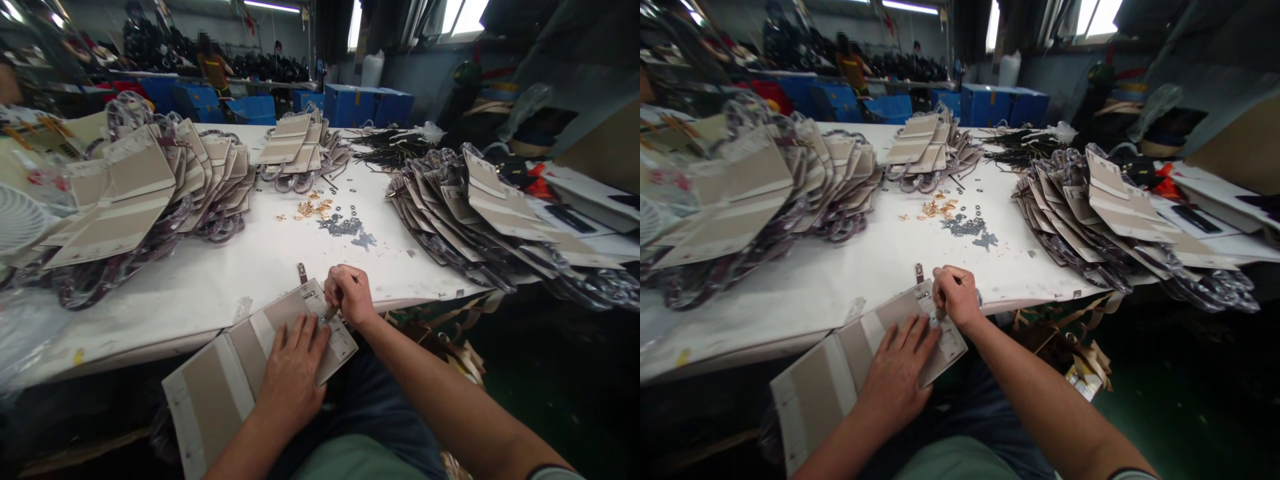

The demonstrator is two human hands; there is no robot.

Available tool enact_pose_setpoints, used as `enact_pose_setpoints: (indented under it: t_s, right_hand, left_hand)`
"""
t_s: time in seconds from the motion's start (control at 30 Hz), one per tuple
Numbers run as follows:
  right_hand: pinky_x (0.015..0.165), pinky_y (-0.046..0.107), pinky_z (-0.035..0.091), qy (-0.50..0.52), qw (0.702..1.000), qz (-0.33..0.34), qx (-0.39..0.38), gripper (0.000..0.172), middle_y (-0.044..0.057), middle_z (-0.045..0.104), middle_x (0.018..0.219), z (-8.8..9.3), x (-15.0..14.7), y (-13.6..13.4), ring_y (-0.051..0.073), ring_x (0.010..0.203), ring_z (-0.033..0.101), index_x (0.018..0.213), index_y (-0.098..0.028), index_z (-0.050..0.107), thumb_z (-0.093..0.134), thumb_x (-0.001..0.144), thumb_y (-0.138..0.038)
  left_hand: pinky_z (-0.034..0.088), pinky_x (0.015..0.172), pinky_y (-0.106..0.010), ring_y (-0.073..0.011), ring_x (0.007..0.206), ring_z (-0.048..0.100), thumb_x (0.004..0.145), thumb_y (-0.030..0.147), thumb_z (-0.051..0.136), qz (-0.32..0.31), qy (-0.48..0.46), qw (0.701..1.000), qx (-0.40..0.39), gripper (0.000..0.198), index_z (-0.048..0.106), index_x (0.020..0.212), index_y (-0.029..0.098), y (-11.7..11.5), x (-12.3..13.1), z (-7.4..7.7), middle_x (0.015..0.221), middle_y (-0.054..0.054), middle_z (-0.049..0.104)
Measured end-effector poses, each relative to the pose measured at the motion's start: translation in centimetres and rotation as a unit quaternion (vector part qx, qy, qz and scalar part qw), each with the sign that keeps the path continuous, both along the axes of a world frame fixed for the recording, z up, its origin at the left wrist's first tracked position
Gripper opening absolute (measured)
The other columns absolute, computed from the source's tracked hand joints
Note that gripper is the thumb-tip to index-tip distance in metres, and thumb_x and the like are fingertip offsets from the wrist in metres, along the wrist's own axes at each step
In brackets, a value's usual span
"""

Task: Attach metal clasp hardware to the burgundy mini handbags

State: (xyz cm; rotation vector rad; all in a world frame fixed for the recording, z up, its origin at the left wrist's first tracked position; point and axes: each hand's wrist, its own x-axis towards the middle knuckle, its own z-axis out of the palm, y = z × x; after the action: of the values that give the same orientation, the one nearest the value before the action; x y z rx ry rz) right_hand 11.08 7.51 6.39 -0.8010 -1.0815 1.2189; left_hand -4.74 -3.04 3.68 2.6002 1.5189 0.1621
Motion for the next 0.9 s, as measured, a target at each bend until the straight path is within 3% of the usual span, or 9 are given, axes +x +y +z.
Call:
enact_pose_setpoints:
  t_s: [0.2,0.43,0.53,0.63,0.73,0.83,0.9]
  right_hand:
    - [0.041,0.027,0.031,-0.013,1.0,0.009,-0.006,0.048,-0.005,0.044,0.046,0.0,-0.1,-0.3,0.011,0.038,0.038,0.057,-0.023,0.047,0.066,0.092,-0.051]
    - [0.037,0.025,0.028,0.192,0.977,-0.051,-0.074,0.042,-0.009,0.033,0.048,0.1,0.5,1.5,0.008,0.035,0.028,0.057,-0.023,0.041,0.067,0.084,-0.043]
    - [0.037,0.024,0.028,0.211,0.969,-0.073,-0.109,0.041,-0.01,0.031,0.049,0.0,0.6,2.0,0.008,0.036,0.027,0.06,-0.024,0.038,0.066,0.081,-0.045]
    - [0.037,0.025,0.027,0.188,0.973,-0.081,-0.105,0.042,-0.01,0.029,0.049,-0.3,0.3,1.7,0.008,0.037,0.025,0.061,-0.025,0.036,0.063,0.083,-0.047]
    - [0.039,0.027,0.027,0.125,0.989,-0.065,-0.049,0.043,-0.008,0.032,0.048,-0.3,-0.5,0.7,0.009,0.037,0.028,0.058,-0.024,0.04,0.061,0.089,-0.045]
    - [0.045,0.029,0.031,-0.024,0.999,-0.022,0.017,0.045,-0.004,0.041,0.048,0.2,-1.6,-0.8,0.012,0.043,0.037,0.056,-0.023,0.047,0.058,0.096,-0.043]
    - [0.051,0.029,0.033,-0.135,0.989,0.009,0.064,0.047,-0.003,0.043,0.051,0.9,-2.3,-1.5,0.013,0.049,0.04,0.055,-0.022,0.045,0.058,0.096,-0.041]
  left_hand:
    - [0.014,0.13,-0.06,-0.036,0.158,0.022,0.078,0.035,0.07,-0.004,-0.003,1.0,0.0,0.088,0.039,0.16,0.024,0.3,0.1,0.0,0.169,-0.013,0.033]
    - [0.013,0.13,-0.062,-0.0369,0.159,0.019,0.079,0.041,0.074,-0.008,-0.005,1.0,-0.013,0.088,0.041,0.159,0.023,0.6,0.0,-0.2,0.17,-0.014,0.031]
    - [0.011,0.13,-0.062,-0.0363,0.16,0.018,0.079,0.047,0.075,-0.015,-0.012,1.0,-0.022,0.09,0.042,0.159,0.022,0.8,-0.1,-0.3,0.17,-0.014,0.03]
    - [0.01,0.131,-0.062,-0.0364,0.16,0.017,0.08,0.048,0.074,-0.018,-0.02,0.999,-0.02,0.088,0.043,0.159,0.022,0.9,-0.3,-0.5,0.17,-0.015,0.03]
    - [0.008,0.131,-0.061,-0.0368,0.159,0.018,0.081,0.044,0.072,-0.022,-0.027,0.999,-0.017,0.085,0.044,0.158,0.021,1.0,-0.4,-0.5,0.17,-0.015,0.031]
    - [0.007,0.131,-0.06,-0.0369,0.159,0.019,0.079,0.04,0.071,-0.024,-0.031,0.999,-0.013,0.086,0.042,0.158,0.02,0.9,-0.4,-0.5,0.169,-0.017,0.033]
    - [0.007,0.131,-0.059,-0.0358,0.159,0.02,0.078,0.035,0.07,-0.018,-0.036,0.999,-0.005,0.087,0.041,0.158,0.02,0.7,-0.4,-0.5,0.168,-0.016,0.035]
